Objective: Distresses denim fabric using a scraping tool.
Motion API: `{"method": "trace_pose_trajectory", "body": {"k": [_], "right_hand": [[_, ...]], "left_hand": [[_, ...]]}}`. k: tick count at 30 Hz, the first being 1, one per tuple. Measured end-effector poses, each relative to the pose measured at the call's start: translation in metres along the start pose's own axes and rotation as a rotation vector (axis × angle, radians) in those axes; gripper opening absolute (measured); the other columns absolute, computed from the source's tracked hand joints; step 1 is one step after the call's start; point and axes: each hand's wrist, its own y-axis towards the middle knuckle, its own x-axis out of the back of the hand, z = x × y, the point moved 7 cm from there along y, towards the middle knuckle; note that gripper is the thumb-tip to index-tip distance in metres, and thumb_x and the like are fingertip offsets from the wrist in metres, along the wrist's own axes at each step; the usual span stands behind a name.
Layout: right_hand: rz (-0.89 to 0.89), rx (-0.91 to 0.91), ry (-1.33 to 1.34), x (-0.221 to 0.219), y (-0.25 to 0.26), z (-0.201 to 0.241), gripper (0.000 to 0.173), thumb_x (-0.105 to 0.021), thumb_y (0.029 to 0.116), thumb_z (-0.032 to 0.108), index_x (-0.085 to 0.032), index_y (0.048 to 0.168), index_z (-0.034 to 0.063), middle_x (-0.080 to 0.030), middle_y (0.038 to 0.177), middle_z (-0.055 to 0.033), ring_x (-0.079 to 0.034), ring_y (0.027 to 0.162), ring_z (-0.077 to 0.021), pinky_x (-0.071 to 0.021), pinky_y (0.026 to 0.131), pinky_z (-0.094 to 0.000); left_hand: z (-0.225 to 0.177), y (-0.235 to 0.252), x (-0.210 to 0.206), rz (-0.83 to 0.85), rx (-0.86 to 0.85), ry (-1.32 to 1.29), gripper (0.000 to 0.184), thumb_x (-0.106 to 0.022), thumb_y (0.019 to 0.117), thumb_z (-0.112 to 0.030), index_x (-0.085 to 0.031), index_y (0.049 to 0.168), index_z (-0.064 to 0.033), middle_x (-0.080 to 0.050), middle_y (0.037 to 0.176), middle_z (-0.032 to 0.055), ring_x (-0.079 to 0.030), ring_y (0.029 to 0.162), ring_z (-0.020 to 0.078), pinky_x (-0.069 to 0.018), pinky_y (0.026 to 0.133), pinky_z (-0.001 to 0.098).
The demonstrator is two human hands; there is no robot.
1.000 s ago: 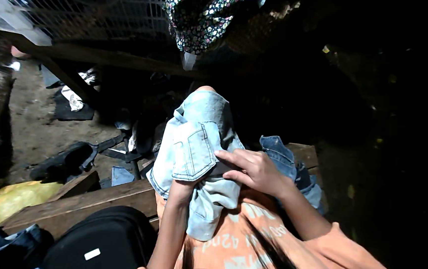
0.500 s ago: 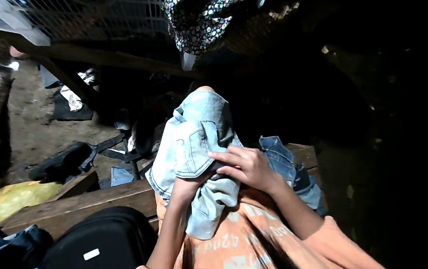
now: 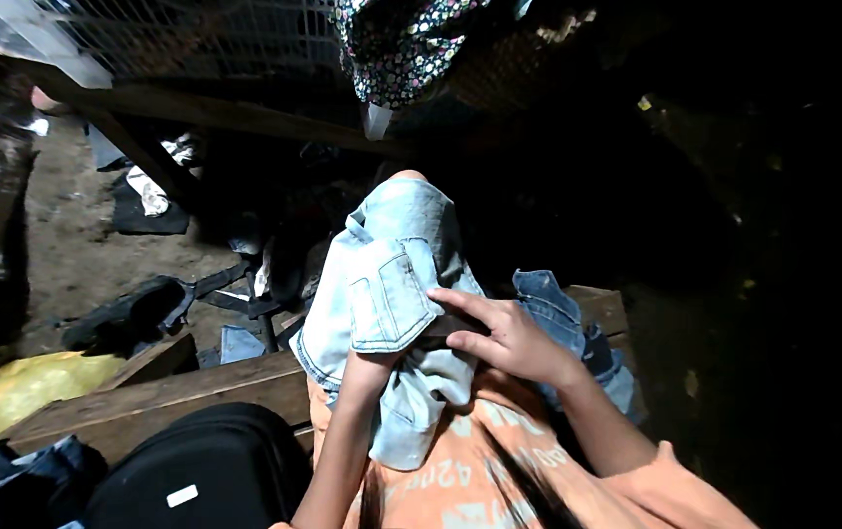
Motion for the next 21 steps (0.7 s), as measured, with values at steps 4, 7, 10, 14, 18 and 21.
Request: {"method": "trace_pose_trajectory", "body": {"k": [4,7,10,14,18,21], "right_hand": [[-0.101,0.072,-0.244,0.005,-0.003,0.009,0.049,-0.053,0.103,0.04,-0.062,0.14,0.0087,-0.072,0.096,-0.0131,-0.07,0.078,-0.0266,-0.0567,0.067,-0.0412],[-0.161,0.146,-0.33,0.005,0.001,0.014,0.044,-0.053,0.1025,0.039,-0.067,0.135,0.0135,-0.066,0.082,-0.0096,-0.063,0.067,-0.0236,-0.0522,0.059,-0.0356],[-0.203,0.181,-0.348,0.004,0.0,0.013,0.04,-0.053,0.1032,0.041,-0.07,0.132,0.0183,-0.062,0.076,-0.0079,-0.06,0.064,-0.0217,-0.0492,0.055,-0.0333],[-0.223,0.15,-0.201,0.0,0.002,0.011,0.037,-0.054,0.1033,0.037,-0.074,0.126,0.0172,-0.064,0.08,-0.0077,-0.061,0.067,-0.0173,-0.0496,0.058,-0.031],[-0.001,-0.101,0.673,-0.009,0.015,-0.008,0.027,-0.054,0.1031,0.018,-0.067,0.122,0.0046,-0.069,0.101,0.0085,-0.058,0.081,0.0084,-0.0479,0.073,-0.0119],[0.205,-0.426,1.204,-0.025,0.013,-0.027,0.016,-0.044,0.1063,0.03,-0.059,0.107,0.0234,-0.057,0.07,0.0156,-0.044,0.052,0.0087,-0.0359,0.046,-0.0086]], "left_hand": [[-0.005,-0.004,-0.002,0.006,0.065,0.069,0.04,-0.084,0.0751,0.003,-0.065,0.111,0.002,-0.073,0.096,0.0026,-0.069,0.089,0.0045,-0.0576,0.085,0.0244],[-0.031,-0.009,-0.013,0.019,0.05,0.009,0.039,-0.079,0.0741,0.012,-0.061,0.108,0.0057,-0.073,0.092,-0.0016,-0.068,0.087,-0.0013,-0.0564,0.083,0.0181],[-0.029,-0.01,-0.013,-0.002,0.099,-0.057,0.045,-0.079,0.0701,0.015,-0.06,0.108,0.0015,-0.074,0.091,-0.0046,-0.069,0.085,-0.0015,-0.0582,0.083,0.0191],[-0.014,-0.005,-0.011,0.046,-0.053,0.0,0.044,-0.082,0.0712,0.009,-0.062,0.11,0.004,-0.075,0.096,-0.0033,-0.07,0.091,-0.0002,-0.0578,0.088,0.0209],[-0.047,-0.007,-0.024,0.071,-0.077,0.008,0.034,-0.07,0.075,0.014,-0.063,0.103,-0.0039,-0.073,0.088,-0.0094,-0.069,0.084,-0.0026,-0.0583,0.081,0.018],[-0.046,-0.005,-0.024,0.086,-0.08,-0.096,0.032,-0.068,0.0755,0.01,-0.064,0.101,-0.0081,-0.072,0.08,-0.0098,-0.066,0.068,-0.0018,-0.0568,0.065,0.0167]]}}
